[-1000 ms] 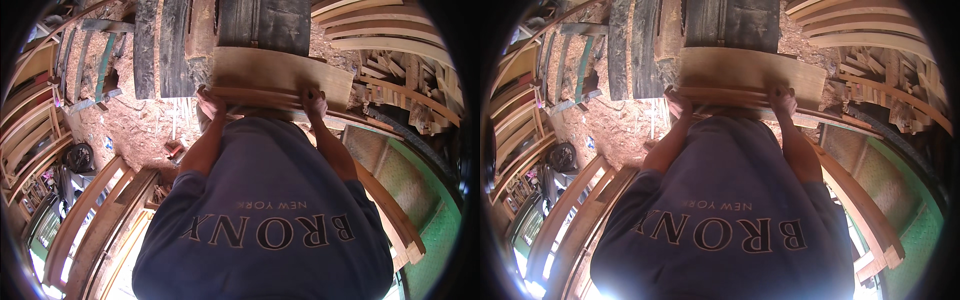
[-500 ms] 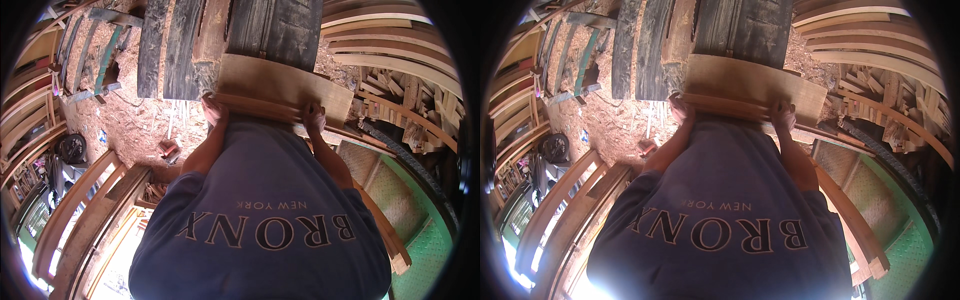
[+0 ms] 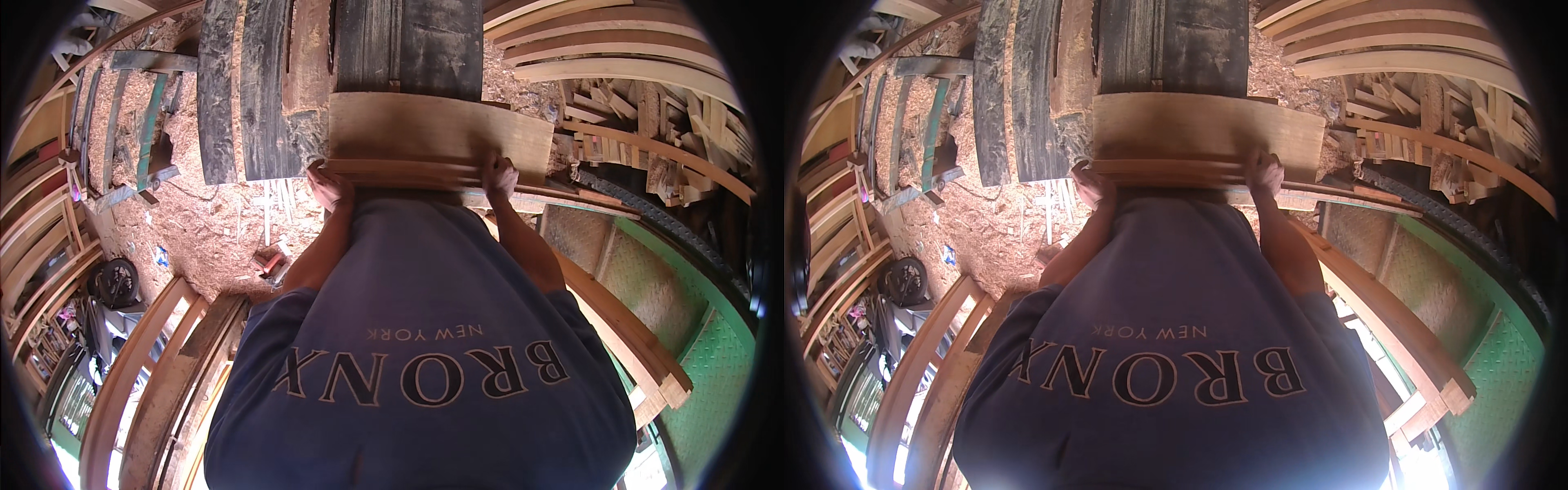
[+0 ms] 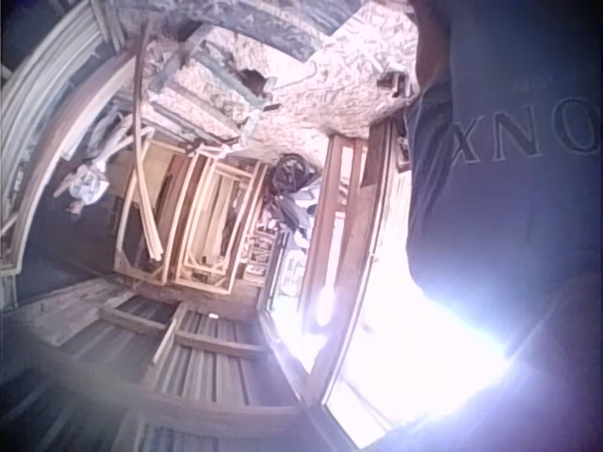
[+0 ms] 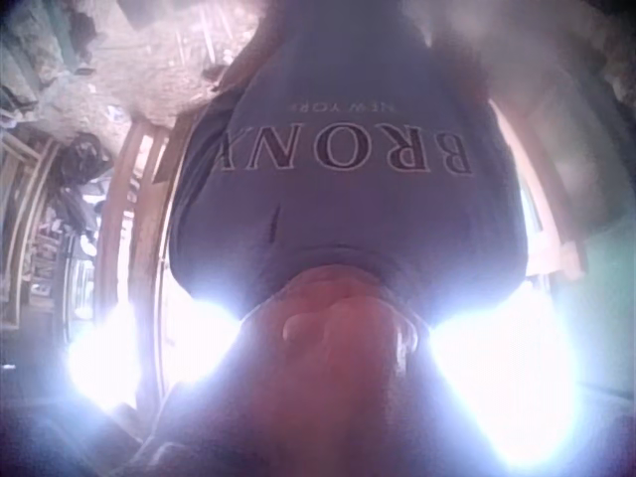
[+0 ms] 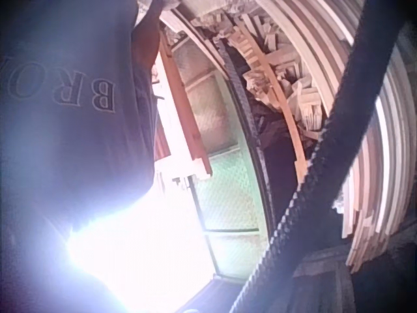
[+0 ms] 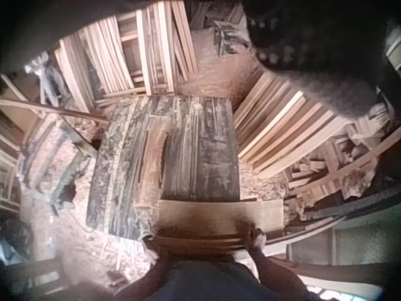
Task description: The person assembles small wooden pieces on a workbench, using a hammer to tap them into place. They handle several pieces, aligning and securing them together.
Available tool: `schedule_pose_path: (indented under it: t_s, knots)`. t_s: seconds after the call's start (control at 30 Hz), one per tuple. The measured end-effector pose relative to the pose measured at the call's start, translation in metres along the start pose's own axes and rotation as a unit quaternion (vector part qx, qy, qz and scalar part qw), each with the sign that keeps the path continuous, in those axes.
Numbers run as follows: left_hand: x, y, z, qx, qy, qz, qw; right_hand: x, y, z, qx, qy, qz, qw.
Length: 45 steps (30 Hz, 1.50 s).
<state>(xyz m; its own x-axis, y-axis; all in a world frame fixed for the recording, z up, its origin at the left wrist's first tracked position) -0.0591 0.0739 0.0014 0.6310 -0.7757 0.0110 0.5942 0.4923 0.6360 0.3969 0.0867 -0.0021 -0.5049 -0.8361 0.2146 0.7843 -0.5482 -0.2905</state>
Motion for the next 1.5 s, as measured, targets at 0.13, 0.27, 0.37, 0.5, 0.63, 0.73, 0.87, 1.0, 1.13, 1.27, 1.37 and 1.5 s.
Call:
schedule_pose_path:
  t_s: [0.13,0.27,0.37,0.5,0.63,0.73,0.87,1.0,1.13,1.27,1.37,1.5]
  knots:
    - [0.0,-0.003,0.0,0.001,0.023,-0.01,1.0,-0.005,0.015,-0.008,0.006,-0.008,-0.045,0.999]
    - [0.0,-0.01,-0.003,0.018,0.016,0.03,0.999,-0.008,0.02,-0.005,0.023,0.039,-0.046,0.998]
    - [-0.001,-0.01,0.0,0.025,0.014,0.042,0.999,-0.009,0.02,-0.008,0.033,0.022,-0.049,0.998]
    - [0.002,-0.009,0.002,0.038,0.021,0.051,0.998,-0.008,0.018,-0.008,0.032,0.019,-0.044,0.998]
    - [0.004,-0.011,0.002,0.037,0.036,0.048,0.998,-0.008,0.019,0.0,-0.012,0.076,-0.036,0.996]
    - [0.002,-0.009,0.004,0.031,0.044,0.01,0.998,-0.006,0.014,0.004,-0.037,0.097,-0.005,0.995]
    - [0.0,-0.001,0.001,-0.005,0.003,-0.04,0.999,-0.003,0.003,0.002,-0.08,0.022,0.034,0.996]
    - [0.004,0.006,0.011,0.001,0.009,-0.045,0.999,0.018,-0.034,0.002,-0.096,-0.103,0.204,0.969]
    - [0.003,0.004,0.022,0.055,-0.011,-0.025,0.998,0.03,-0.035,0.014,-0.075,-0.082,0.191,0.975]
    - [0.003,-0.015,0.023,0.103,-0.072,0.055,0.991,0.047,-0.038,0.028,-0.134,-0.027,0.213,0.967]
    - [0.006,-0.019,0.026,0.094,-0.082,0.052,0.991,0.054,-0.029,0.035,-0.168,0.004,0.187,0.968]
    - [0.011,-0.024,0.025,0.075,-0.096,0.046,0.991,0.058,-0.021,0.037,-0.169,0.026,0.171,0.97]
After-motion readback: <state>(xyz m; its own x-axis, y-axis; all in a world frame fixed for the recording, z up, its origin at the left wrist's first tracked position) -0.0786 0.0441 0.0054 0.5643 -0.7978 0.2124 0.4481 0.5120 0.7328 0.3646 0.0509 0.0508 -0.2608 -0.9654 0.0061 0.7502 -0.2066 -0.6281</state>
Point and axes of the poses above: each hand's wrist, its own x-axis away from the middle knuckle, its own z-axis out of the back of the hand, y = z × x, the point moved 9 cm from there along -x, towards the middle knuckle, and after that the axes turned 2 degrees about x, right-handed, at the moved point
